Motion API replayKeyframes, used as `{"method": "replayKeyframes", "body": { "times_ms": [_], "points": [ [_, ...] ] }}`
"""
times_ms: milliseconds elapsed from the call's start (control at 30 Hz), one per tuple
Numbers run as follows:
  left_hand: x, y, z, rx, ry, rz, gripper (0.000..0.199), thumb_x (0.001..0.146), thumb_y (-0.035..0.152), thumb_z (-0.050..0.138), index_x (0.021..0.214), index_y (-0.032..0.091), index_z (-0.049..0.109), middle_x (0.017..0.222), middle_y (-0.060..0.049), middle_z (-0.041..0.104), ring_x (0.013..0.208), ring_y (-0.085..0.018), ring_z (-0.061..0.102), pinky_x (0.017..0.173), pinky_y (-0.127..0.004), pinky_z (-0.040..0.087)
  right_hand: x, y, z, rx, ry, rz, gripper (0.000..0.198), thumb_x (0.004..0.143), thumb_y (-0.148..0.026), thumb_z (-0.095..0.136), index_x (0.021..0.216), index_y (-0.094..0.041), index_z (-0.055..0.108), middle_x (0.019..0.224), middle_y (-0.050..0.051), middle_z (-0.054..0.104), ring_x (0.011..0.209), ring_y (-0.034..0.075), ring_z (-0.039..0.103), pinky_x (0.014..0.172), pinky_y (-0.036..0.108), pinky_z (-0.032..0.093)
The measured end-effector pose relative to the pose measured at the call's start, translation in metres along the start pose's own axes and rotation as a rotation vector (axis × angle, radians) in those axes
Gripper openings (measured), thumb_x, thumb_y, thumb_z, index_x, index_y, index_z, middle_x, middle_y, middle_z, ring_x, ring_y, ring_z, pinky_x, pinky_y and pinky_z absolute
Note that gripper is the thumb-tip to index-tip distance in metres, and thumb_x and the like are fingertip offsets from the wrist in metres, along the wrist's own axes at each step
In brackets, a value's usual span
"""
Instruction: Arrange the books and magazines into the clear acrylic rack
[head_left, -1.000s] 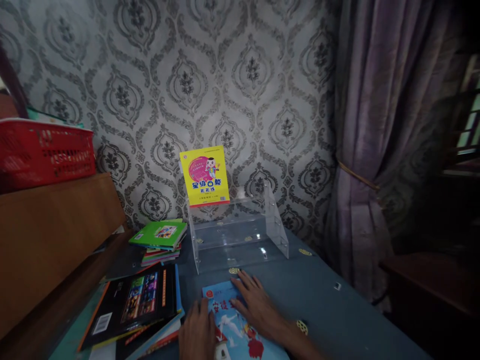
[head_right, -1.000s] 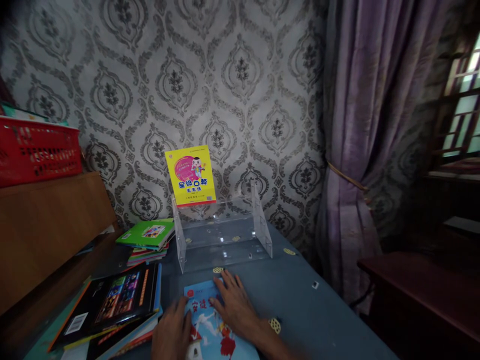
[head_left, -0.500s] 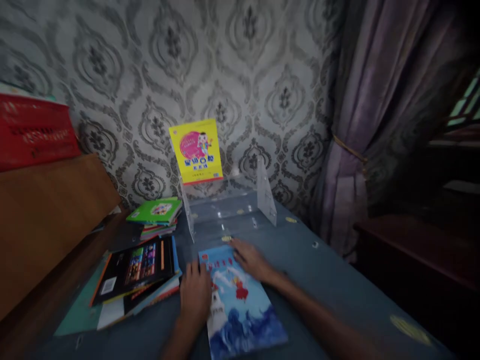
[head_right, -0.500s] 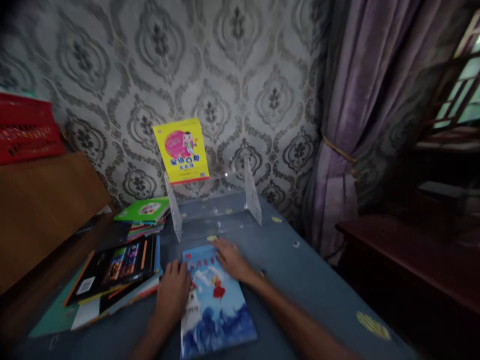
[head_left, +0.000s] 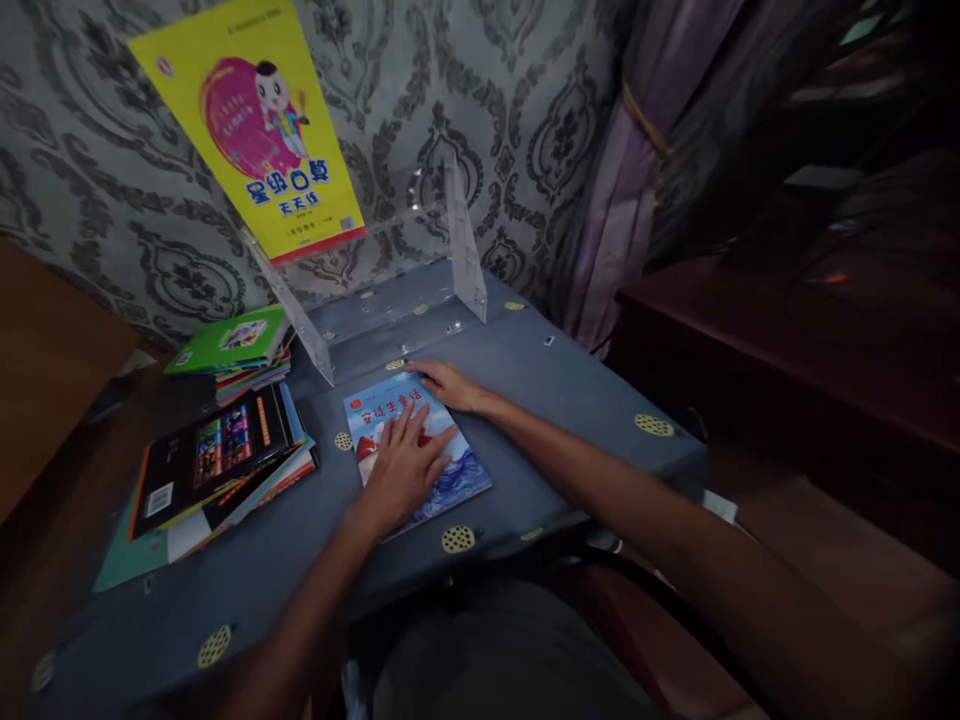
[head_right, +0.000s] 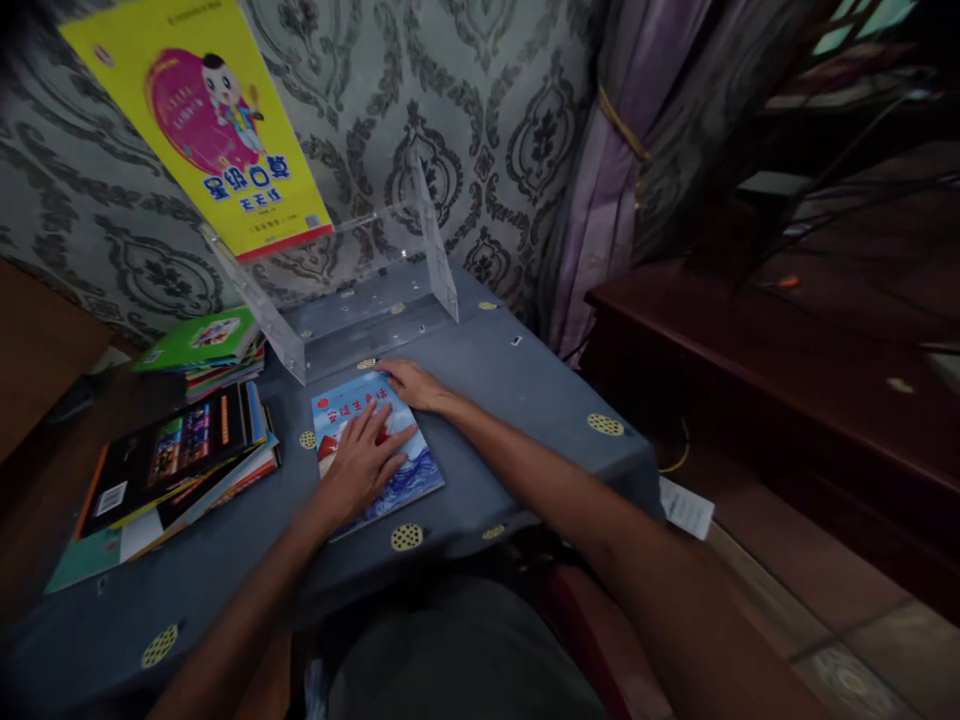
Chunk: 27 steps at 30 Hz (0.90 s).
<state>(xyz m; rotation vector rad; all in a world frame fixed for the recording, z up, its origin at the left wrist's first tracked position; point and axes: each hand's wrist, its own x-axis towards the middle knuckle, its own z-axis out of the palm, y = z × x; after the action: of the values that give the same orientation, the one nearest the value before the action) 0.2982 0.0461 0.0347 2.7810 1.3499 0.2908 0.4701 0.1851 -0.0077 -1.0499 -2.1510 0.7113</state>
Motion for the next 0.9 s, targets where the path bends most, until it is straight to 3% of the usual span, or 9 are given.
{"method": "replayKeyframes", "body": {
  "times_ms": [133, 267, 567, 733, 800, 900],
  "points": [
    [-0.007, 0.015, -0.007, -0.070, -0.123, 0.101, 0.043, 0.100, 0.042, 0.046, 0.143, 0.037, 0.051, 0.160, -0.008, 0.035, 0.153, -0.031, 0.018, 0.120, -0.061, 0.022, -0.001, -0.001, 0.000, -0.031, 0.006, -0.014, 0.043, 0.093, -0.012, 0.046, 0.135, -0.017, 0.058, 0.140, 0.009, 0.061, 0.133, 0.023, 0.053, 0.114, 0.045, 0.039],
    [-0.014, 0.024, -0.012, -0.058, -0.197, 0.154, 0.054, 0.096, 0.050, 0.053, 0.147, 0.033, 0.046, 0.162, -0.011, 0.032, 0.153, -0.032, 0.019, 0.121, -0.062, 0.017, -0.002, -0.005, -0.001, -0.065, 0.012, -0.023, 0.042, 0.093, -0.013, 0.047, 0.133, -0.017, 0.059, 0.138, 0.010, 0.063, 0.131, 0.024, 0.054, 0.113, 0.044, 0.039],
    [-0.028, 0.036, -0.008, 0.057, -0.141, 0.131, 0.060, 0.096, 0.048, 0.053, 0.149, 0.023, 0.040, 0.156, -0.015, 0.042, 0.149, -0.032, 0.031, 0.119, -0.059, 0.026, -0.005, -0.015, -0.006, -0.160, 0.021, -0.085, 0.032, 0.093, -0.016, 0.051, 0.120, -0.012, 0.067, 0.121, 0.013, 0.070, 0.117, 0.025, 0.060, 0.106, 0.045, 0.043],
    [-0.054, 0.041, -0.003, 0.096, -0.159, 0.157, 0.089, 0.084, 0.067, 0.059, 0.154, 0.019, 0.032, 0.160, -0.018, 0.035, 0.150, -0.036, 0.028, 0.118, -0.062, 0.028, -0.018, -0.025, -0.009, -0.197, -0.003, -0.108, 0.029, 0.095, -0.020, 0.051, 0.117, -0.014, 0.069, 0.114, 0.012, 0.072, 0.111, 0.024, 0.061, 0.106, 0.047, 0.042],
    [-0.068, 0.043, 0.003, 0.137, -0.164, 0.170, 0.091, 0.083, 0.062, 0.064, 0.155, 0.018, 0.029, 0.159, -0.020, 0.035, 0.149, -0.038, 0.030, 0.116, -0.063, 0.030, -0.027, -0.031, -0.009, -0.211, -0.027, -0.109, 0.030, 0.096, -0.021, 0.050, 0.118, -0.014, 0.069, 0.111, 0.012, 0.072, 0.110, 0.025, 0.061, 0.107, 0.047, 0.040],
    [-0.088, 0.045, 0.012, 0.229, -0.079, 0.222, 0.061, 0.097, 0.034, 0.054, 0.153, 0.018, 0.035, 0.154, -0.016, 0.045, 0.144, -0.034, 0.040, 0.115, -0.058, 0.035, -0.046, -0.041, -0.009, -0.224, -0.051, -0.111, 0.032, 0.097, -0.025, 0.050, 0.120, -0.014, 0.068, 0.109, 0.012, 0.070, 0.109, 0.026, 0.061, 0.109, 0.050, 0.037]
  ]
}}
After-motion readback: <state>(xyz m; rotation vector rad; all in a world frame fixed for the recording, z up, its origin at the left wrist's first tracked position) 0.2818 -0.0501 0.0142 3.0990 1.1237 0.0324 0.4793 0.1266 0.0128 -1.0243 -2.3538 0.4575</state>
